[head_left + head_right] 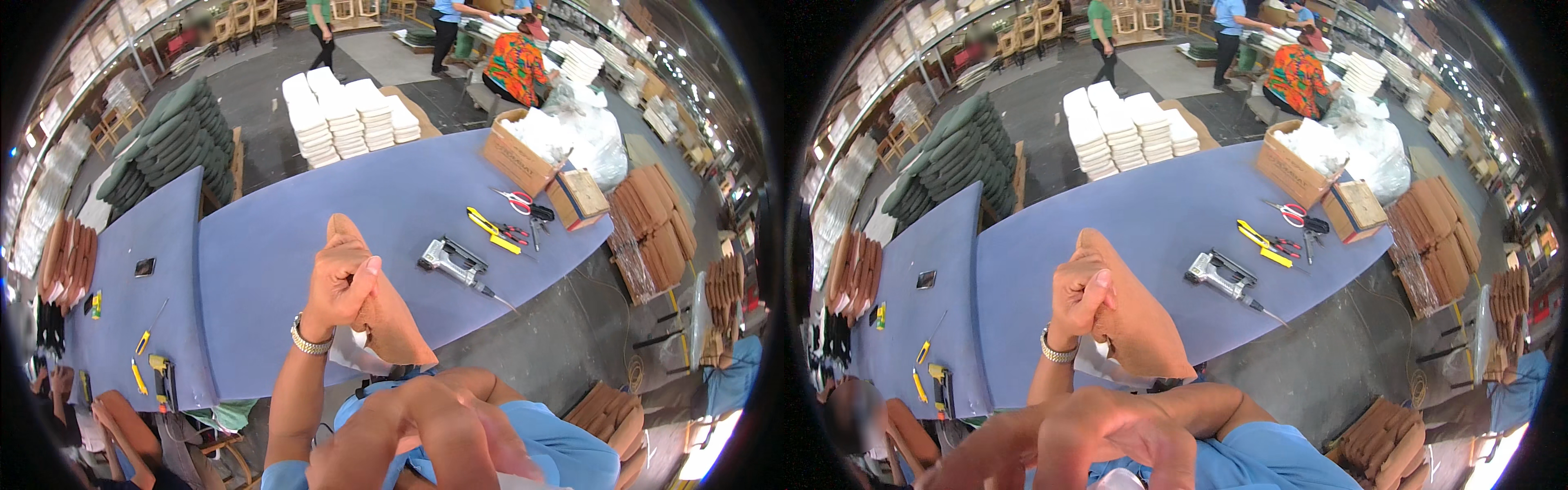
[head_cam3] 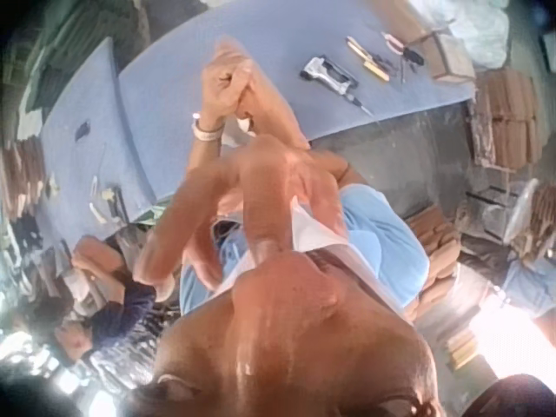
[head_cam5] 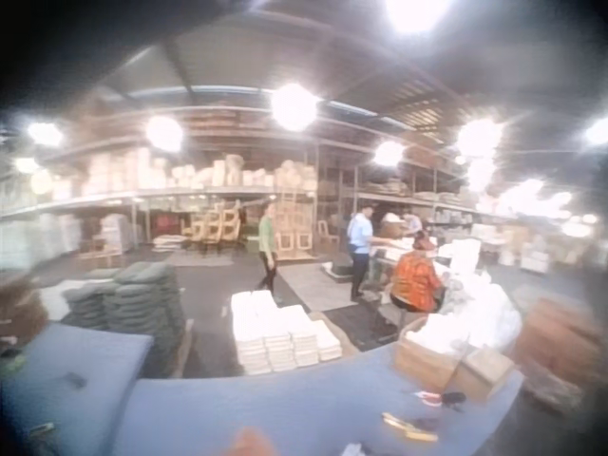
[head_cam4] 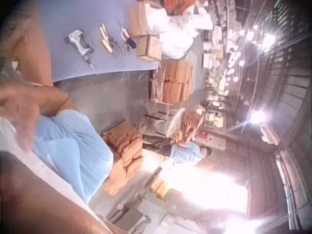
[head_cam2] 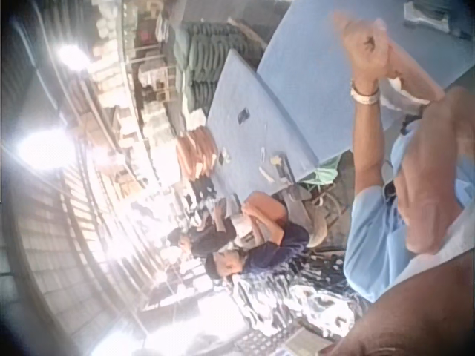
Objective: The person wraps a white fabric cover around a cushion core, folds and tucks the edges, and secures the cover using a staple gun. They trim excess fabric with a utility knife and smooth the surface. The process is repeated for multiple cushion units.
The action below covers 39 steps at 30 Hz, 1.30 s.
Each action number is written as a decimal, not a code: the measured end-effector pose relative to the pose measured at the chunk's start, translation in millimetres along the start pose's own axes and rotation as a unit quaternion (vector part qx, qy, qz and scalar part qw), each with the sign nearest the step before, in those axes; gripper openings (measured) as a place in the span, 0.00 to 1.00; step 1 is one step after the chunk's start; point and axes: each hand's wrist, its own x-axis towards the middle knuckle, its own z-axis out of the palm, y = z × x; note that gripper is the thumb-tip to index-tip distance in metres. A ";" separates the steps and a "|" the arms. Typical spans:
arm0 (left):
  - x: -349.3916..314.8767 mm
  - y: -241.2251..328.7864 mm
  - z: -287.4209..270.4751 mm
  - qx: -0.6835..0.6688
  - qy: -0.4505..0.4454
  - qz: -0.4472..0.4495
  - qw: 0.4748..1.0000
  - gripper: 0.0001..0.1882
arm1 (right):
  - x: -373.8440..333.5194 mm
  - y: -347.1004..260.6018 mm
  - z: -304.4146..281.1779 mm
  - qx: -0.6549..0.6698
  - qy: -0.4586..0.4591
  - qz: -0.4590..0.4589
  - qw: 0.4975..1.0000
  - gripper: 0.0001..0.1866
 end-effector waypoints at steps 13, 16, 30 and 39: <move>-18.6 6.7 -5.5 0.015 0.038 0.008 0.999 0.21 | 40.8 -11.1 21.6 -0.007 -0.002 0.075 0.997 0.27; -19.6 7.3 -3.4 0.015 0.046 0.003 0.999 0.22 | 36.2 18.8 27.0 0.016 0.014 -0.073 0.997 0.26; -17.4 5.7 -5.0 0.022 0.048 -0.003 0.999 0.23 | 45.1 -14.5 49.0 0.022 0.127 0.093 0.987 0.29; -21.4 -0.7 -10.7 0.034 0.044 -0.005 0.998 0.25 | 14.1 -1.1 0.4 0.094 -0.024 0.160 0.982 0.34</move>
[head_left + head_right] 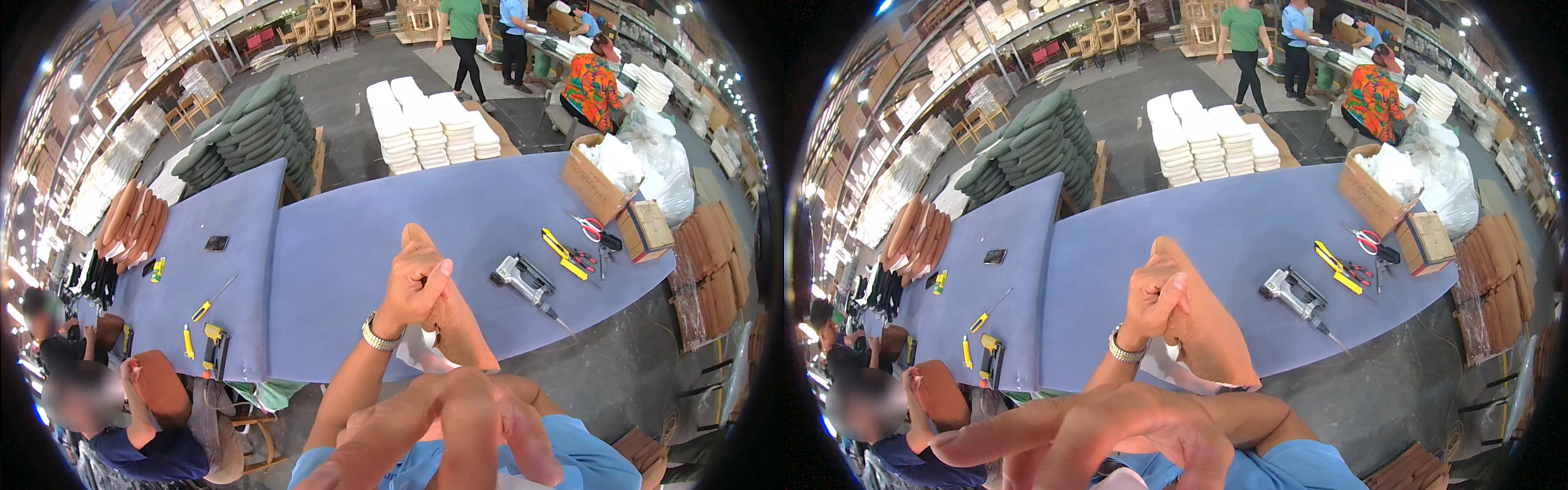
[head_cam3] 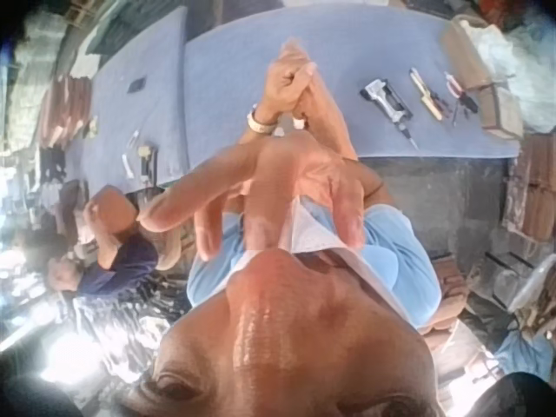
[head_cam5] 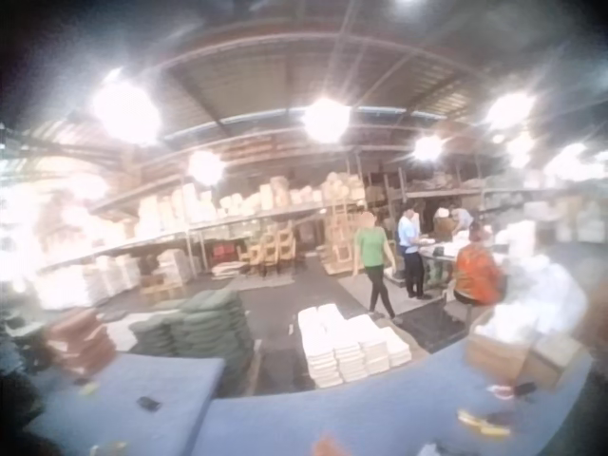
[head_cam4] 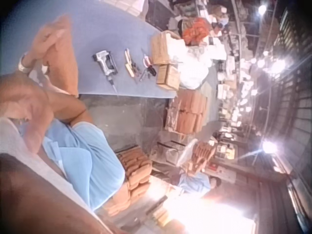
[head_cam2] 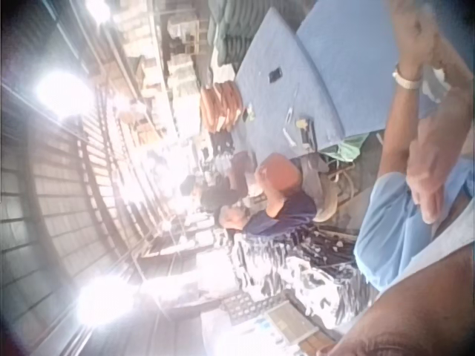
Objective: The person wraps a white fabric cover around a cushion core, folds and tucks the edges, and secures the cover using a staple gun. They trim excess fabric with a utility knife and smooth the surface. The process is repeated for multiple cushion units.
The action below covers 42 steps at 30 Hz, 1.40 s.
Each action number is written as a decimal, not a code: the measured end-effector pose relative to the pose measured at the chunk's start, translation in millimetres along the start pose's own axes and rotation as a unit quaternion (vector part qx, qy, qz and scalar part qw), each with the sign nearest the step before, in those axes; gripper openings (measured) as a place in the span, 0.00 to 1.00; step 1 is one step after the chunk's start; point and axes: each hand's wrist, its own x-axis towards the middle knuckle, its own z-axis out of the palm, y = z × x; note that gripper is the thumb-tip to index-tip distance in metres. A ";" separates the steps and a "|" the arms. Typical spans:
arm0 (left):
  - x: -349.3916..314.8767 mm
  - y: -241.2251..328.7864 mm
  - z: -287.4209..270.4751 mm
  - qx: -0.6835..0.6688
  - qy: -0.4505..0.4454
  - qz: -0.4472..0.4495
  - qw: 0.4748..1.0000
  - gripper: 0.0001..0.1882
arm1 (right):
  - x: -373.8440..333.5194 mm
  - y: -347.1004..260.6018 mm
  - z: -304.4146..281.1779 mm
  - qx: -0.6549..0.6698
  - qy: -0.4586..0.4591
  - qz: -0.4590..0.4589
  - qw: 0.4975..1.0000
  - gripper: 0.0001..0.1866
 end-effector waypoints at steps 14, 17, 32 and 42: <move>0.5 3.5 9.2 -0.023 0.016 -0.001 1.000 0.22 | -7.5 21.2 18.4 -0.103 0.032 -0.131 0.985 0.31; -0.7 3.4 3.0 -0.004 0.001 0.000 1.000 0.24 | 10.6 -26.1 10.1 -0.107 -0.033 -0.020 0.994 0.33; 6.4 5.3 32.8 -0.050 0.010 0.003 0.999 0.22 | 1.7 -51.7 33.7 -0.163 0.031 -0.109 0.980 0.45; 10.4 6.8 35.6 -0.018 -0.012 0.004 1.000 0.23 | 6.5 -56.9 13.5 -0.222 -0.030 -0.106 0.969 0.43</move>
